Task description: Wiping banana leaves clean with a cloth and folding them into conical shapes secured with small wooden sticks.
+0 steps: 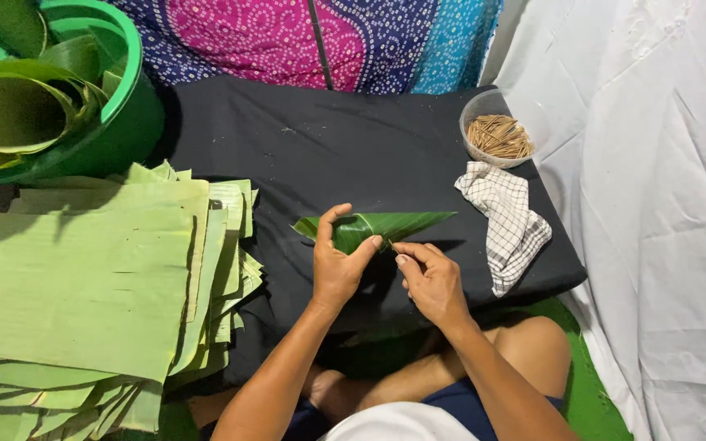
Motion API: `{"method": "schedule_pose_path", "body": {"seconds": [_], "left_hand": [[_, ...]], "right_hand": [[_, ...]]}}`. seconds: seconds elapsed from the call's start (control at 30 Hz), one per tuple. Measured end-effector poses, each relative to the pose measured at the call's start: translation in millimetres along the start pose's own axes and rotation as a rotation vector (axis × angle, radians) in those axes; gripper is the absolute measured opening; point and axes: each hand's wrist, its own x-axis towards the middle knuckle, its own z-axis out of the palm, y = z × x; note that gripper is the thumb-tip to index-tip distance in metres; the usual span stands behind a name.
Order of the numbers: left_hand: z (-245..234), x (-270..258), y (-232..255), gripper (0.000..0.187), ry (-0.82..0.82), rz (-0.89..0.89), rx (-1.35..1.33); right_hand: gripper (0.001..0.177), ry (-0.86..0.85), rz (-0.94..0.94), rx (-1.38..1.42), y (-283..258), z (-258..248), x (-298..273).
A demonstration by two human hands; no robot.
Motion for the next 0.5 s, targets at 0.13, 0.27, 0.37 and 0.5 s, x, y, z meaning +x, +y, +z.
{"method": "schedule_pose_path", "body": {"seconds": [0.13,0.27,0.37,0.5], "left_hand": [[-3.9,-9.4,-8.5,0.057,0.011,0.017,0.072],[-8.1,-13.6,-20.4,0.052,0.037,0.211,0.257],[-9.6,-15.9,-22.2,0.049,0.005,0.23,0.247],[-7.7,-19.7,-22.1,0.05,-0.052,0.156,0.264]], "right_hand": [[0.022,-0.001,0.016,0.01,4.6,4.3,-3.3],[0.022,0.002,0.03,0.042,0.2,6.3,-6.3],[0.022,0.01,0.034,0.047,0.1,7.5,-6.1],[0.02,0.022,0.023,0.045,3.2,9.3,-4.2]]}}
